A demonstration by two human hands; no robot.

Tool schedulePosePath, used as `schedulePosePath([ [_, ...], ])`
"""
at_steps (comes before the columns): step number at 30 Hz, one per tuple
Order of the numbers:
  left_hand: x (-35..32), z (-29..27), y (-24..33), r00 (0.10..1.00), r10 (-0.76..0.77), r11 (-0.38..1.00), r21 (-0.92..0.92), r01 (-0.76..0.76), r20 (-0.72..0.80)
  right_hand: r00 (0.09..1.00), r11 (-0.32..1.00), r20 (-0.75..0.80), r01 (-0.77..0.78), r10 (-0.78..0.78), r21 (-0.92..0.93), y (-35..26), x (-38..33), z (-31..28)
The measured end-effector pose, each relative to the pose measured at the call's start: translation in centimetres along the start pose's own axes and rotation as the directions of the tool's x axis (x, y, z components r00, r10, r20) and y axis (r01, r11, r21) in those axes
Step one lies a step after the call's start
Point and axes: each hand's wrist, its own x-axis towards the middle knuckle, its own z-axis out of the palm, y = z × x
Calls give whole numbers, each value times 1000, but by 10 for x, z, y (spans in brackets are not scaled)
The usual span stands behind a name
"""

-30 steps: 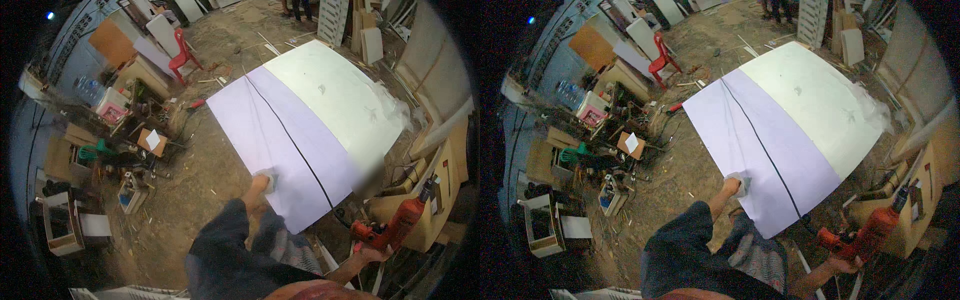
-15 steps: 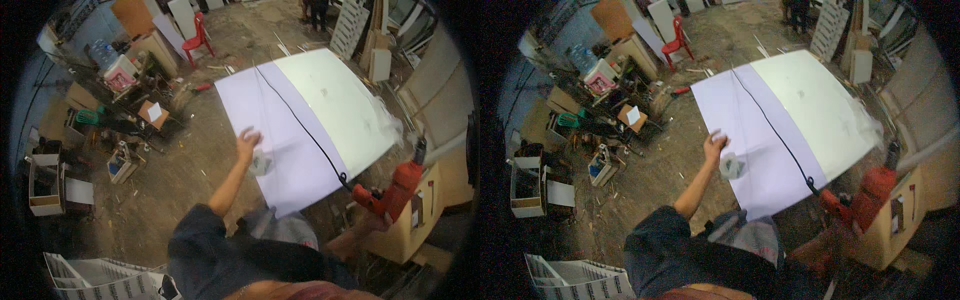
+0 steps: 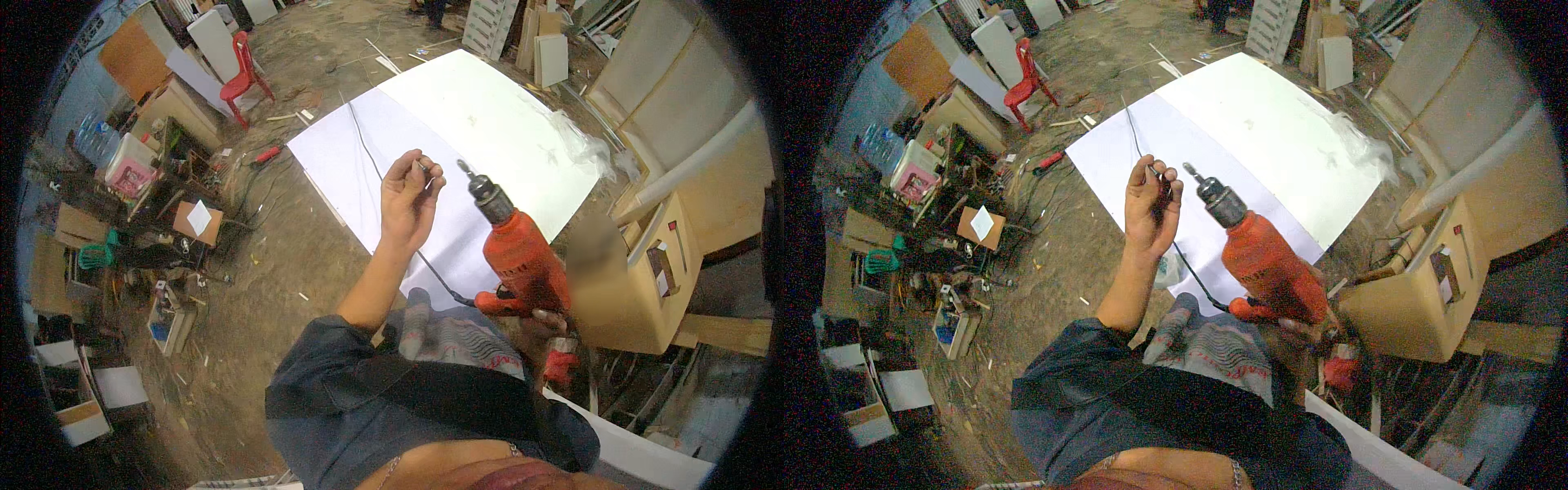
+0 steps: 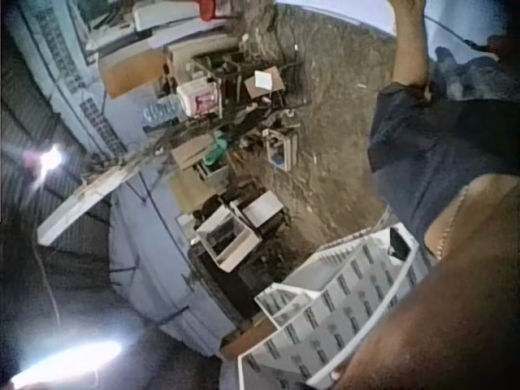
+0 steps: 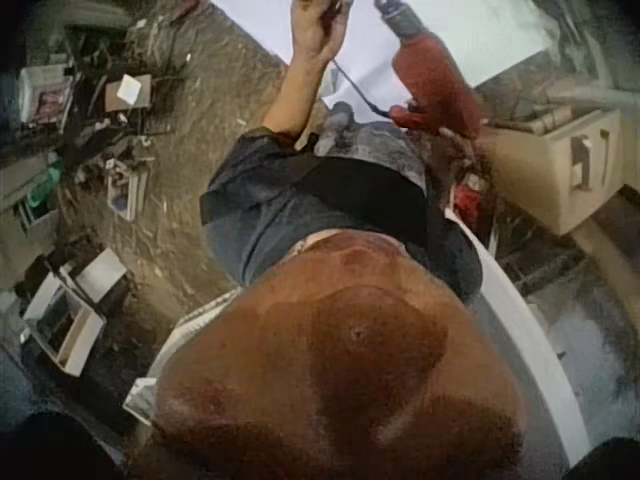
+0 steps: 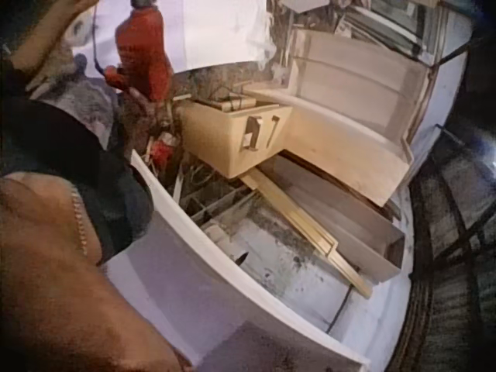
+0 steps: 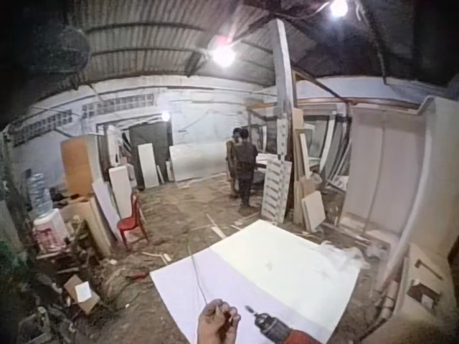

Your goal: The person uses a power drill to make holes into a white panel. They pick up individual screws, place them into the drill bit, and drill them into the edges of the panel at various locations.

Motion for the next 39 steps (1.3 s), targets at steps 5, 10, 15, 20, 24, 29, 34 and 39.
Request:
schedulePosePath([
  [5,10,-9,4,1000,-20,1000,-18,20,-4,998,996,-2,-67,67,-66,22,-1,19],
  [10,13,-15,0,999,-36,998,-60,36,1,991,984,-1,-134,135,-121,36,-2,29],
  [15,18,-25,-8,990,-136,986,-105,130,-49,983,973,-10,-183,183,-139,46,-2,31],
  [20,23,-24,-16,990,-114,993,-51,109,-86,979,969,-55,-201,195,-142,49,-7,31],
  [24,36,-23,-26,995,10,947,321,23,-99,979,972,-133,-176,156,-158,43,-5,22],
  [29,49,-28,-76,952,-194,891,365,272,-235,930,962,-314,-240,190,-129,30,3,-8],
  [34,57,-47,-155,800,-447,798,226,559,-399,879,906,-406,-359,249,-223,30,15,-59],
  [39,46,-97,-260,537,-637,629,31,777,-553,807,833,-528,-467,264,-296,46,23,-126],
])
